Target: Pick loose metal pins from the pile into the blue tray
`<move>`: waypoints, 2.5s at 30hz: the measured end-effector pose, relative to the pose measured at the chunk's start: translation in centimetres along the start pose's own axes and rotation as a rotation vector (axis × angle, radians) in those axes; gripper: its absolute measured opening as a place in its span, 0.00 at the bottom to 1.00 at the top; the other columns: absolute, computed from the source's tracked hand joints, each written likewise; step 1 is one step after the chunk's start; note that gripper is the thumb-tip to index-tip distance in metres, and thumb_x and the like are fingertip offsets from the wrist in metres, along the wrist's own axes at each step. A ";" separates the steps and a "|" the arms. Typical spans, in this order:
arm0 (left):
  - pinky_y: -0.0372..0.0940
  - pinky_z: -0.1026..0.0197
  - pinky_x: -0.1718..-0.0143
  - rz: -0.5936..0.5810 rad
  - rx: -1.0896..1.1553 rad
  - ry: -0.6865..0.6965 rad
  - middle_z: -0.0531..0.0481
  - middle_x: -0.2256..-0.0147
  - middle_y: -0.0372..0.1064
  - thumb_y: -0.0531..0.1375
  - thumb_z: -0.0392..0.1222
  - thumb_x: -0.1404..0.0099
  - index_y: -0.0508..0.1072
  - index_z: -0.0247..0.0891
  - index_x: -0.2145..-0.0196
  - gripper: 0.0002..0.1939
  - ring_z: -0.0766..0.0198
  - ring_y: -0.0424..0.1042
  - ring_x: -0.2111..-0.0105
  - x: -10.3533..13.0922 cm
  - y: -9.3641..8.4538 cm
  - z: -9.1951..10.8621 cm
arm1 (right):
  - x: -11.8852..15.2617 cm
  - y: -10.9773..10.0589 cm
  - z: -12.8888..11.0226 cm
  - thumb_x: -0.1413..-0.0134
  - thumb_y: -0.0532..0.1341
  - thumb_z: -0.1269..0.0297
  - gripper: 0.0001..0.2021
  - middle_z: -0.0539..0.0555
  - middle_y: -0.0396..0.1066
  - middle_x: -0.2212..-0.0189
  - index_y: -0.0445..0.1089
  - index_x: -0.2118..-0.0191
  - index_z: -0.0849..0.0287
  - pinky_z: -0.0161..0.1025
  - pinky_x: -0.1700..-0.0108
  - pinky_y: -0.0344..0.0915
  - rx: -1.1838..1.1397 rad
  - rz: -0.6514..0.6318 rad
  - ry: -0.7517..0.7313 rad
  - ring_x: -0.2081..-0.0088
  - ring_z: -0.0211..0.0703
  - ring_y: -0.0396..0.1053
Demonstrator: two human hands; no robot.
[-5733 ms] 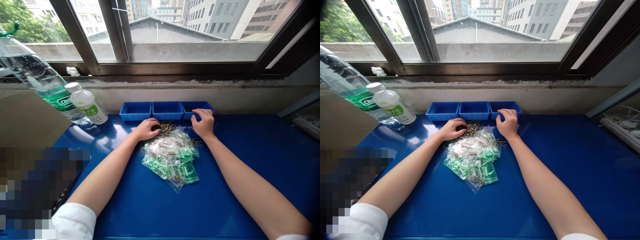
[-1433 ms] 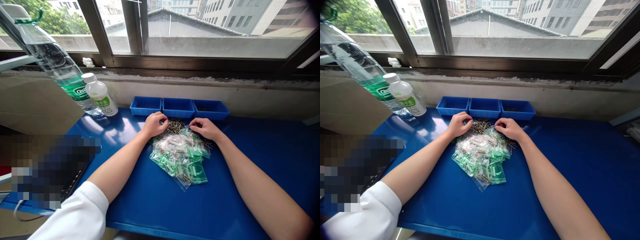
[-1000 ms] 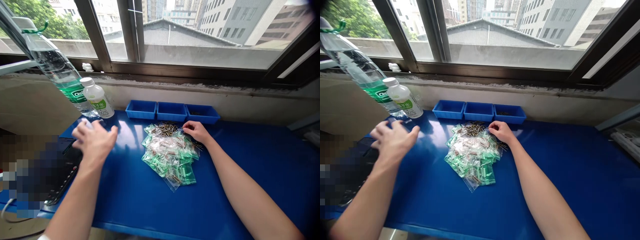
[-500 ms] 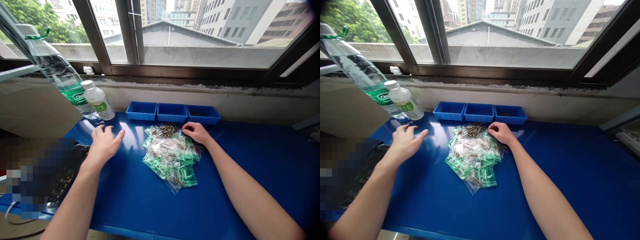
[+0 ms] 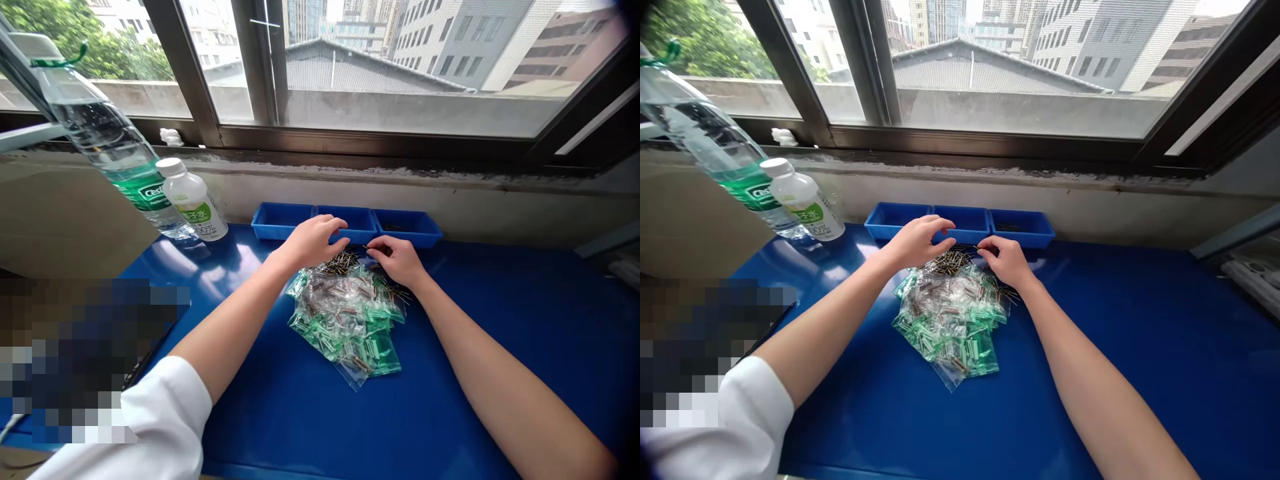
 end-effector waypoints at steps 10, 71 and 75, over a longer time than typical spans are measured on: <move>0.64 0.61 0.60 0.132 0.176 0.205 0.46 0.64 0.74 0.51 0.40 0.31 0.72 0.37 0.58 0.11 0.63 0.72 0.63 1.3 1.9 1.1 | 0.6 2.2 -6.2 0.41 0.54 0.63 0.10 0.55 0.72 0.68 0.72 0.61 0.56 0.40 0.63 0.66 0.131 -0.112 -0.230 0.66 0.45 0.68; 0.55 0.66 0.75 0.205 0.173 -0.248 0.52 0.81 0.69 0.56 0.39 0.41 0.77 0.36 0.71 0.09 0.67 0.66 0.80 3.8 3.2 -7.6 | 1.6 3.2 -2.0 0.43 0.58 0.53 0.18 0.59 0.71 0.58 0.72 0.53 0.58 0.46 0.55 0.65 0.344 -0.294 -0.221 0.56 0.51 0.67; 0.55 0.66 0.75 0.181 0.172 -0.245 0.52 0.81 0.69 0.56 0.39 0.42 0.77 0.36 0.71 0.10 0.67 0.66 0.80 3.7 3.4 -7.5 | 1.2 3.2 -1.6 0.42 0.57 0.57 0.14 0.57 0.73 0.62 0.74 0.57 0.59 0.46 0.57 0.65 0.328 -0.251 -0.200 0.59 0.49 0.67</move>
Point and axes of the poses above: each hand's wrist, its own x-axis away from the middle knuckle, its own y-axis out of the palm, z = x × y, the point moved 9 cm from there along -x, towards the middle knuckle
